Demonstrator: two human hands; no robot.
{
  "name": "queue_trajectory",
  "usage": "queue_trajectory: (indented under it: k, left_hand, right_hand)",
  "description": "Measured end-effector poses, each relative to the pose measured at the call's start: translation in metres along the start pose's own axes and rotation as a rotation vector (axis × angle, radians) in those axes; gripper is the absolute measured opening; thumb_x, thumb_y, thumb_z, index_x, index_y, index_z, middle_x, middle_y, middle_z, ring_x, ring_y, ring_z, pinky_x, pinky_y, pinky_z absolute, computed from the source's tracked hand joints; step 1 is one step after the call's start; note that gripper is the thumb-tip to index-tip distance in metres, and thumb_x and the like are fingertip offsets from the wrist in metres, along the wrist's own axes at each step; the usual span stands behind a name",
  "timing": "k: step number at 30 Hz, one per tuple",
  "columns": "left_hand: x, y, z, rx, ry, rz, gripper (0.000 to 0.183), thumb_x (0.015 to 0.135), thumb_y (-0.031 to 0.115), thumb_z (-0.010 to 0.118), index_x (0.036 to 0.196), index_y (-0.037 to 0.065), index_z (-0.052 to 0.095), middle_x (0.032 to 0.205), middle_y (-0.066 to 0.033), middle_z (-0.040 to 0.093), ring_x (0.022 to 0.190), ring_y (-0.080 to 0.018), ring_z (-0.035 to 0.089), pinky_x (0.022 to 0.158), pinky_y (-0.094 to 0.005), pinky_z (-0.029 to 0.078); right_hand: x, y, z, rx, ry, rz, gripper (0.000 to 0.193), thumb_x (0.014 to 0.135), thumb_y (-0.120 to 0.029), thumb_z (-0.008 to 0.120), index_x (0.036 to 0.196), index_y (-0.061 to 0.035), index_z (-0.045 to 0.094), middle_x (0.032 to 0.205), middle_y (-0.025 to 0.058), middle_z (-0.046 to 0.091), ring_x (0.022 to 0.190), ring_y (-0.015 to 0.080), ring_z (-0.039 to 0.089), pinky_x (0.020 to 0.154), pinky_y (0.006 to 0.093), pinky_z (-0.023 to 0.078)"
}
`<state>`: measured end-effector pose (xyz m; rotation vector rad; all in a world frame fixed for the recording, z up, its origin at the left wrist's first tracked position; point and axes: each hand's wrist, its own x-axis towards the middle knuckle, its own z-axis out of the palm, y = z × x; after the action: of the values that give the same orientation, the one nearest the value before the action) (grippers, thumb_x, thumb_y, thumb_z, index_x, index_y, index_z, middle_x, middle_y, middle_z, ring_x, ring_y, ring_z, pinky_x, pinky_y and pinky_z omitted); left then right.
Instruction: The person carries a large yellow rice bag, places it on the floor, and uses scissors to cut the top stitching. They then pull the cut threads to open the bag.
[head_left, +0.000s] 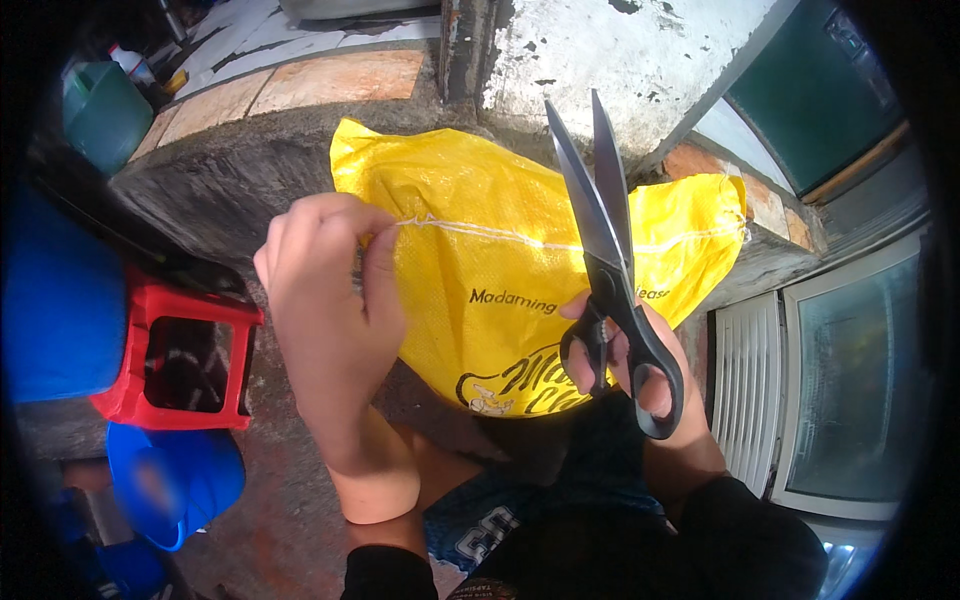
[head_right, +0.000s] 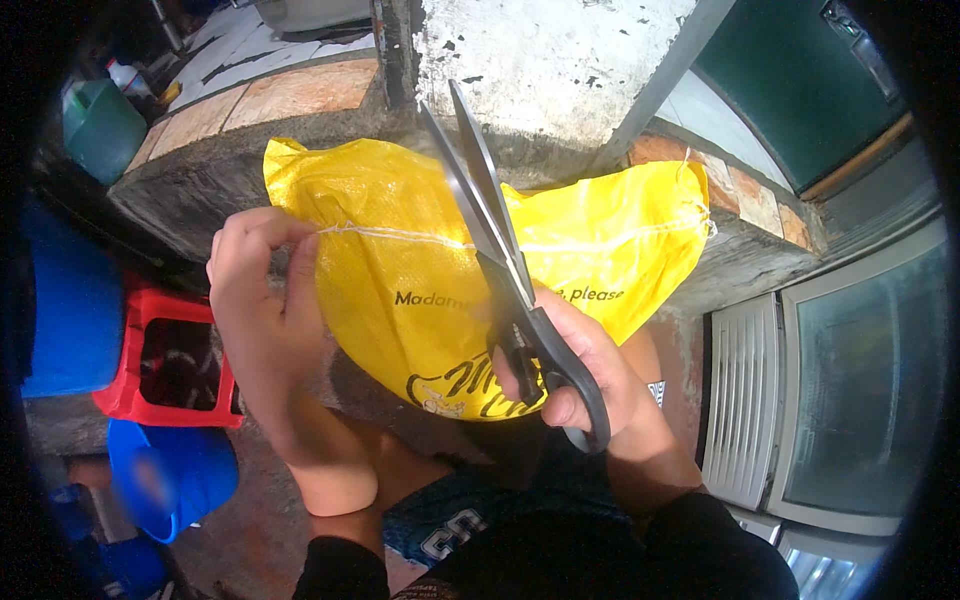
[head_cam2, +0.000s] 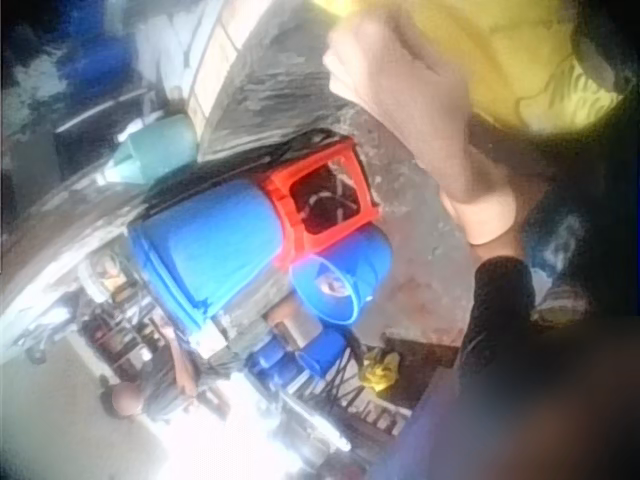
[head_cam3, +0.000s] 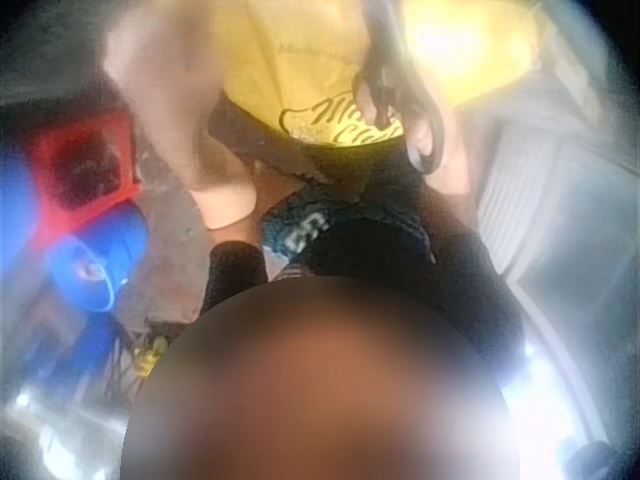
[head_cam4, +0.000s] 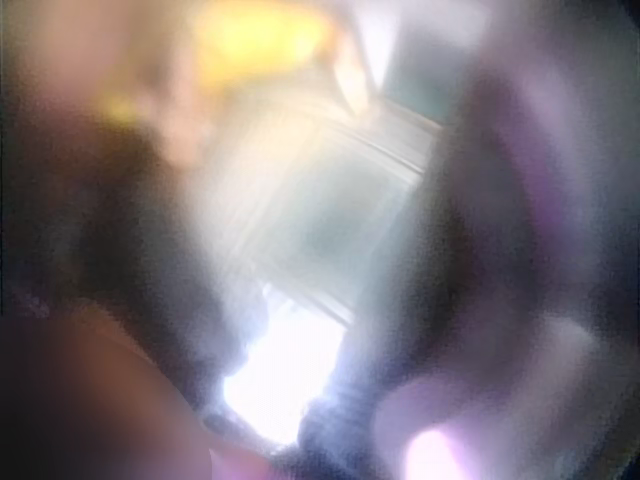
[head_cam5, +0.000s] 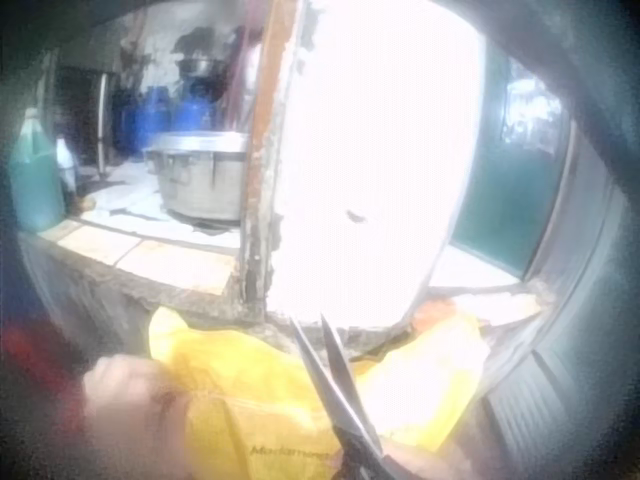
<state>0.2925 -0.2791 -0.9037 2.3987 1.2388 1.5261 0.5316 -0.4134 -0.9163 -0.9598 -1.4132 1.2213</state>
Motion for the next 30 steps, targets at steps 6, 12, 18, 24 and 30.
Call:
queue_trajectory:
  k: [6,12,18,24,30]
  left_hand:
    - [0.005,-0.001,-0.007,-0.034,-0.005,-0.002,0.012,0.083,0.003,0.072,0.093,0.006,0.069,0.096,-0.0083,0.063,0.092,-0.0285,0.059,0.085,-0.0369,0.041]
    - [0.002,0.011,0.006,-0.006,-0.005,0.039,0.013,0.081,0.002,0.074,0.093,0.007,0.071,0.094,-0.0074,0.063,0.090,-0.0269,0.060,0.084,-0.0370,0.042]
    - [0.005,-0.002,0.010,-0.093,0.025,0.039,0.010,0.083,0.002,0.073,0.090,0.004,0.067,0.092,-0.0099,0.064,0.087,-0.0284,0.061,0.080,-0.0370,0.045]
    - [0.004,0.003,0.016,-0.231,0.132,-0.200,0.009,0.085,-0.003,0.068,0.091,0.002,0.064,0.091,-0.0127,0.063,0.086,-0.0299,0.061,0.078,-0.0368,0.047]
    - [0.003,0.021,0.000,-0.144,0.089,-0.009,0.015,0.075,-0.001,0.075,0.087,0.004,0.069,0.094,-0.0091,0.062,0.090,-0.0287,0.059,0.083,-0.0374,0.046]
  right_hand:
    - [-0.005,-0.002,0.001,0.128,0.053,0.030,0.101,0.078,-0.073,0.073,0.141,0.0018,0.047,0.092,0.0032,0.059,0.073,0.0093,0.057,0.064,0.0221,0.041]
    - [-0.007,0.005,-0.004,0.112,-0.031,-0.016,0.101,0.081,-0.070,0.073,0.144,0.0026,0.044,0.093,0.0032,0.058,0.075,0.0097,0.057,0.067,0.0226,0.042]
    - [-0.008,0.003,-0.005,0.085,-0.021,0.021,0.097,0.083,-0.069,0.072,0.142,0.0025,0.044,0.091,0.0033,0.058,0.076,0.0097,0.057,0.066,0.0229,0.043]
    - [-0.006,0.006,-0.007,0.116,-0.042,0.012,0.095,0.083,-0.067,0.073,0.141,0.0024,0.045,0.091,0.0029,0.058,0.076,0.0096,0.057,0.065,0.0220,0.042]
    - [-0.007,0.006,-0.009,0.142,-0.042,0.050,0.095,0.083,-0.065,0.075,0.142,0.0025,0.045,0.090,0.0025,0.057,0.076,0.0097,0.056,0.065,0.0222,0.042]
